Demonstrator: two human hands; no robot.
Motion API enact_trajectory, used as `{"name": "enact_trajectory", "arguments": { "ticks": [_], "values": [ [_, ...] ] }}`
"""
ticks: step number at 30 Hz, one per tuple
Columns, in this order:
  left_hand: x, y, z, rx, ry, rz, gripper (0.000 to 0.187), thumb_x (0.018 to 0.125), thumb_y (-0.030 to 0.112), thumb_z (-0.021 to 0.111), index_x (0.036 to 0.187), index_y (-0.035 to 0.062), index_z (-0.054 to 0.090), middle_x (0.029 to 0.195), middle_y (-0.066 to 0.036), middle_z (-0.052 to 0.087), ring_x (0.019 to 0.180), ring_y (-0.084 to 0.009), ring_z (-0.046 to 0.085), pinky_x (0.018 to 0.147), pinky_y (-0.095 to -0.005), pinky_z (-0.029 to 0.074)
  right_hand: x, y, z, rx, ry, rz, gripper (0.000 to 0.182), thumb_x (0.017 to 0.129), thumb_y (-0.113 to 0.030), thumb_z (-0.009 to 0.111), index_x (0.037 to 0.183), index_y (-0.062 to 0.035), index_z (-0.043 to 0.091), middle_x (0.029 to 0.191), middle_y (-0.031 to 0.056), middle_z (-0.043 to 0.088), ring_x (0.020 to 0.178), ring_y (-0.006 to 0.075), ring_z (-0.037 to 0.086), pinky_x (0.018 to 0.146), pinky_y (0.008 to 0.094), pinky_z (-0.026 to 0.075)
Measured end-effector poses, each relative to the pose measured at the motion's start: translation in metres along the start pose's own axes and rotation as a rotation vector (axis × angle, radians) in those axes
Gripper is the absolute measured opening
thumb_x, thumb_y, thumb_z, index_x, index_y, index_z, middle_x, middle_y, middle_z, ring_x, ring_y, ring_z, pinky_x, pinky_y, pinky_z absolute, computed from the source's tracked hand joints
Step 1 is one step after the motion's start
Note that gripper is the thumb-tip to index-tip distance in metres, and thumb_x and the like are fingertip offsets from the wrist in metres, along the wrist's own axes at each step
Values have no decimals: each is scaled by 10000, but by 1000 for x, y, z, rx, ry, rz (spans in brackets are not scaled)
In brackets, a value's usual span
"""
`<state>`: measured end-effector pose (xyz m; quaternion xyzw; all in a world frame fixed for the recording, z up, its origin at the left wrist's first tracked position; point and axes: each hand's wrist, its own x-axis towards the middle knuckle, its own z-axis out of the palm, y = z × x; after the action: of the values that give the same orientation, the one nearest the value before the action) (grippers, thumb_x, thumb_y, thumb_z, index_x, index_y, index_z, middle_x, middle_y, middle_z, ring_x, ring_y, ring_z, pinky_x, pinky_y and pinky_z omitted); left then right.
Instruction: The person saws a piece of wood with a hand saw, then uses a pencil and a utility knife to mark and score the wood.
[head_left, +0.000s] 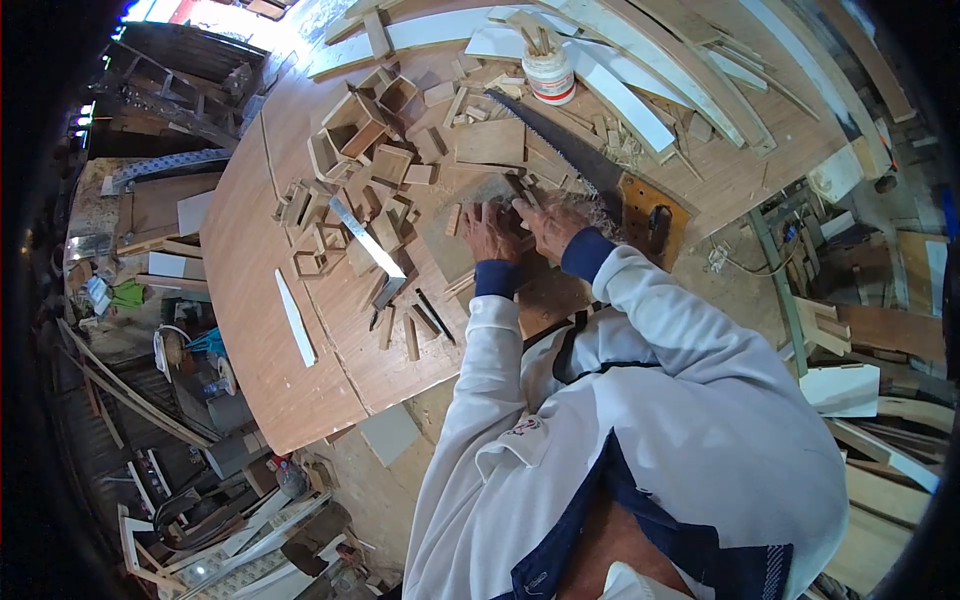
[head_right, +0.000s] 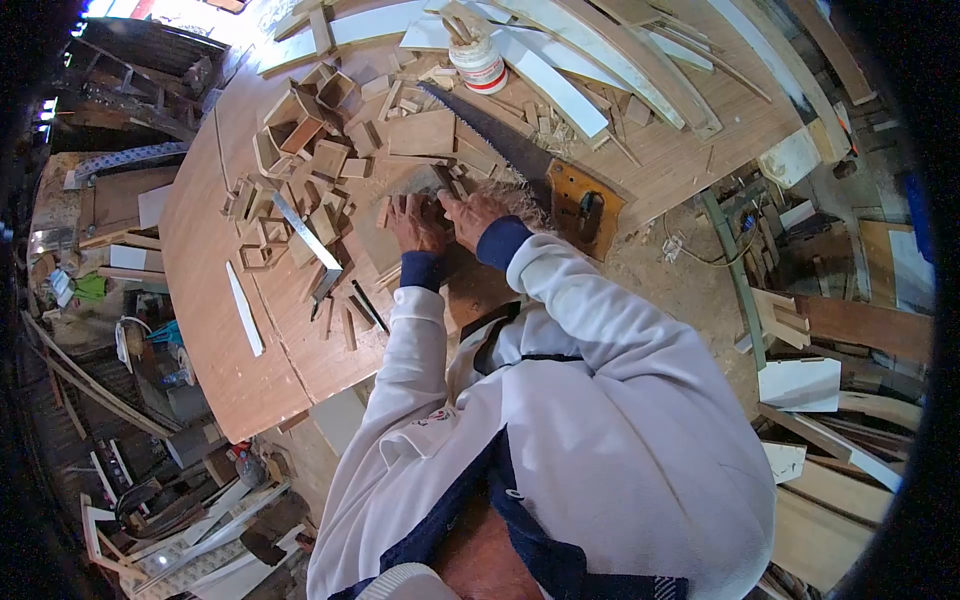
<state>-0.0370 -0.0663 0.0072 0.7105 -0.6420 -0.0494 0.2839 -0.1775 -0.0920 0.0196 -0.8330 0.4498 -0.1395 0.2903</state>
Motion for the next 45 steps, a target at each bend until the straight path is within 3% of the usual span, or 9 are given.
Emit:
{"name": "enact_trajectory", "arguments": {
  "ticks": [9,18,21,27,29,32,39,42,45],
  "values": [
    [-1,-12,8,8,120,144,111,785,112,583,867,48,544,899,-196,542,918,-379,478,897,-486,345,-6,8,-19,72,-96,13,445,850,-149,486,1293,-120,453,892,278,616,816,420,609,754,464,494],
    [-4,-11,9,3,75,53,147,829,127,540,932,23,528,942,-198,538,1021,-409,451,991,-524,289,-1,25,1,175,147,-179,382,809,-114,529,1180,-21,523,942,250,619,833,397,609,741,443,490],
    [-6,-14,12,-21,73,33,158,829,136,540,942,26,528,940,-199,539,1025,-412,451,1008,-532,272,3,21,-1,29,-68,-60,357,776,-93,534,1121,-22,590,1191,124,559,966,268,586,810,347,487],
    [-4,-13,10,-28,56,60,130,821,128,544,908,35,516,909,-185,548,986,-410,468,987,-535,285,9,25,6,-334,49,-440,317,775,-93,539,1066,8,615,1226,123,540,965,262,593,854,346,467],
    [-3,-11,8,-26,63,68,119,818,118,543,900,37,513,901,-181,547,974,-407,470,971,-530,297,10,18,0,-124,-63,-230,325,792,-110,533,1091,-3,607,1185,134,565,937,271,605,843,353,475],
    [-3,-15,12,-19,83,87,111,815,106,545,897,39,513,892,-178,545,961,-403,472,953,-521,311,9,16,-2,-127,-132,-237,335,832,-145,507,1142,-42,582,1119,171,597,919,310,612,830,381,482],
    [-4,-10,7,19,58,50,175,769,100,593,927,39,545,993,-208,520,1005,-398,450,916,-493,340,-15,24,-33,80,-46,157,370,873,-257,501,1201,-87,518,1035,223,613,885,368,608,788,417,487],
    [-3,-10,9,58,120,66,157,792,119,578,930,45,564,944,-195,539,969,-399,476,902,-495,344,-5,31,-22,63,150,145,231,883,-233,487,1051,-95,566,962,142,614,902,365,601,734,431,496],
    [-3,-5,2,22,108,26,167,767,100,582,926,50,574,969,-189,541,968,-388,481,875,-486,355,0,31,-12,-84,120,105,257,848,-170,551,1090,-83,561,1096,174,536,1001,357,556,808,423,491]
  ]
}}
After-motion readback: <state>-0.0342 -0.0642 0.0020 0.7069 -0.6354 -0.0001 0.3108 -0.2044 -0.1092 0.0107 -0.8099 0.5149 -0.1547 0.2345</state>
